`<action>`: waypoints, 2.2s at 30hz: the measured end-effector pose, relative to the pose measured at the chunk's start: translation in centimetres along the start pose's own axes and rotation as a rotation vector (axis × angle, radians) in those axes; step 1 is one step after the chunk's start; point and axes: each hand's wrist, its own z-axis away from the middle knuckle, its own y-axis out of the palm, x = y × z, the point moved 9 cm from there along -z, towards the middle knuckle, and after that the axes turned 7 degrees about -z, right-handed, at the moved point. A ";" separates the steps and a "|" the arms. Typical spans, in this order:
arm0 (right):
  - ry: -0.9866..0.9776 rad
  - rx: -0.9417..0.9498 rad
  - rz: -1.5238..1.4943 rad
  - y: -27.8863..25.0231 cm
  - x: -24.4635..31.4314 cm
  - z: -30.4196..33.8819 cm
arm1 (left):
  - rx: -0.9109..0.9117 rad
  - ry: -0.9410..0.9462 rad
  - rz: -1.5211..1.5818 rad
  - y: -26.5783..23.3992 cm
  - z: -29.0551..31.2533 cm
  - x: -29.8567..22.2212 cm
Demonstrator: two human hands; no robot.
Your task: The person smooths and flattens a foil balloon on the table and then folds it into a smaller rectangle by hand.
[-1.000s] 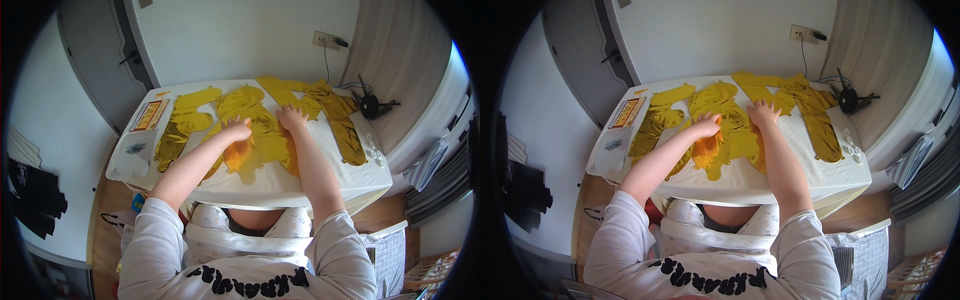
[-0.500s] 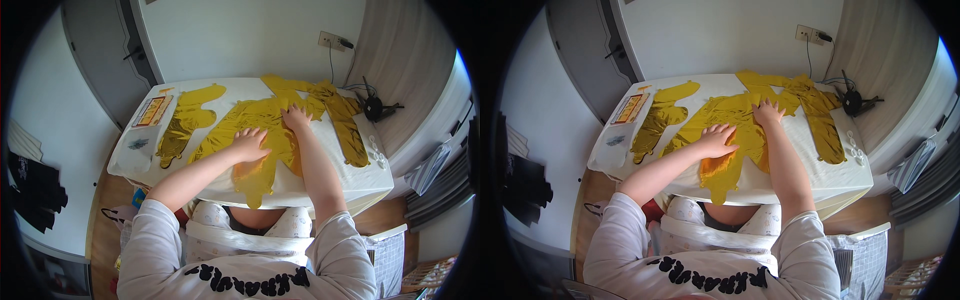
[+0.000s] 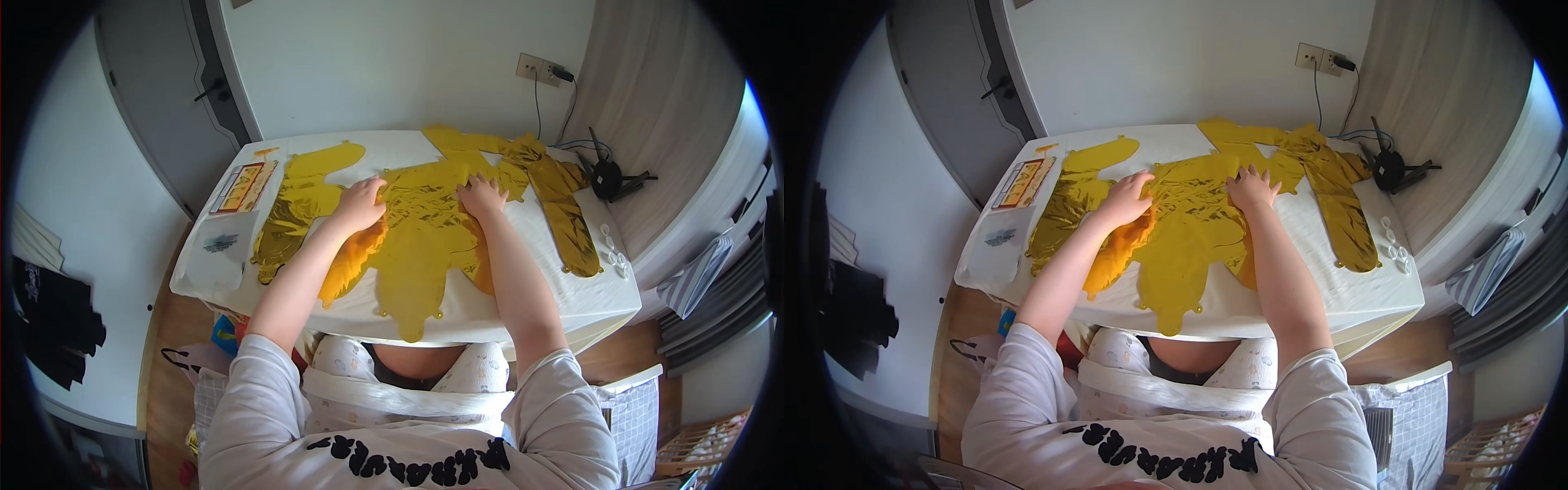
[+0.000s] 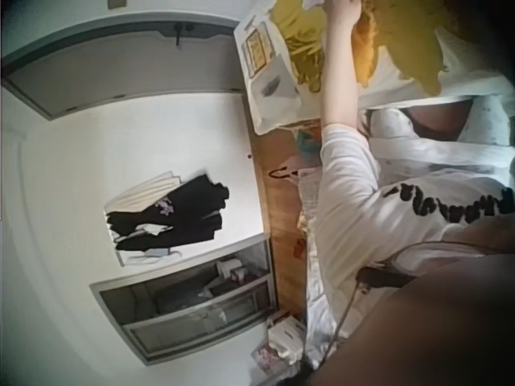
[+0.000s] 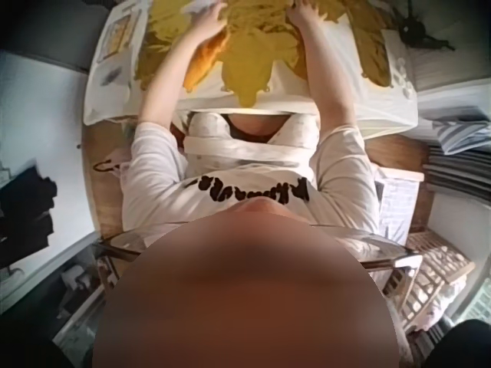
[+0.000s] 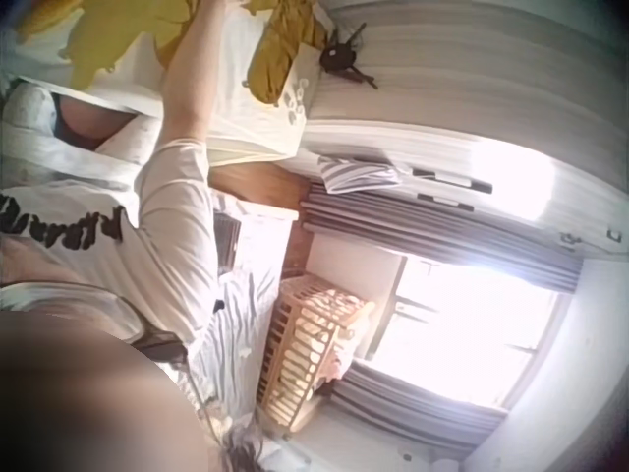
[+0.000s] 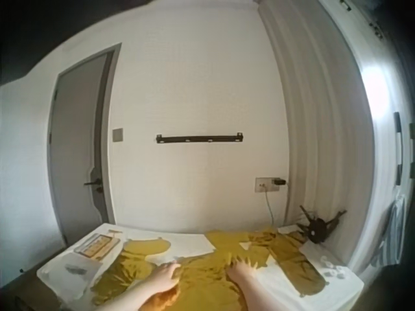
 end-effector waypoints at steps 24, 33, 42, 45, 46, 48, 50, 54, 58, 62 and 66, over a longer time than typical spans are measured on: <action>0.034 -0.016 -0.022 0.0 -0.1 -0.5 | 0.109 0.055 0.036 3.2 -0.1 -0.4; 0.036 0.006 0.003 0.2 0.0 -0.2 | 0.076 0.070 0.097 3.0 -0.3 0.0; 0.026 -0.031 0.003 0.3 -0.2 -0.6 | 0.081 0.075 0.091 3.2 -0.4 0.2; 0.028 -0.026 0.000 0.4 -0.4 -0.7 | 0.085 0.076 0.103 3.5 -0.5 0.3; 0.029 -0.025 0.000 0.4 -0.3 -0.7 | 0.086 0.076 0.103 3.5 -0.5 0.4; 0.030 -0.018 -0.001 0.4 -0.3 -0.5 | 0.090 0.072 0.116 3.6 -0.5 0.5; 0.028 -0.018 0.004 0.3 -0.2 -0.5 | 0.092 0.070 0.125 3.7 -0.6 0.7; 0.031 0.009 0.007 0.3 0.1 -0.4 | 0.091 0.068 0.192 3.6 -0.9 1.3; 0.032 0.006 0.018 0.2 -0.1 -0.4 | 0.096 0.061 0.200 3.6 -1.0 1.3; 0.031 0.010 0.027 0.3 0.0 -0.4 | 0.101 0.053 0.202 3.5 -1.0 1.4; 0.025 -0.010 0.029 0.3 -0.3 -0.6 | 0.099 0.049 0.190 3.7 -1.1 1.4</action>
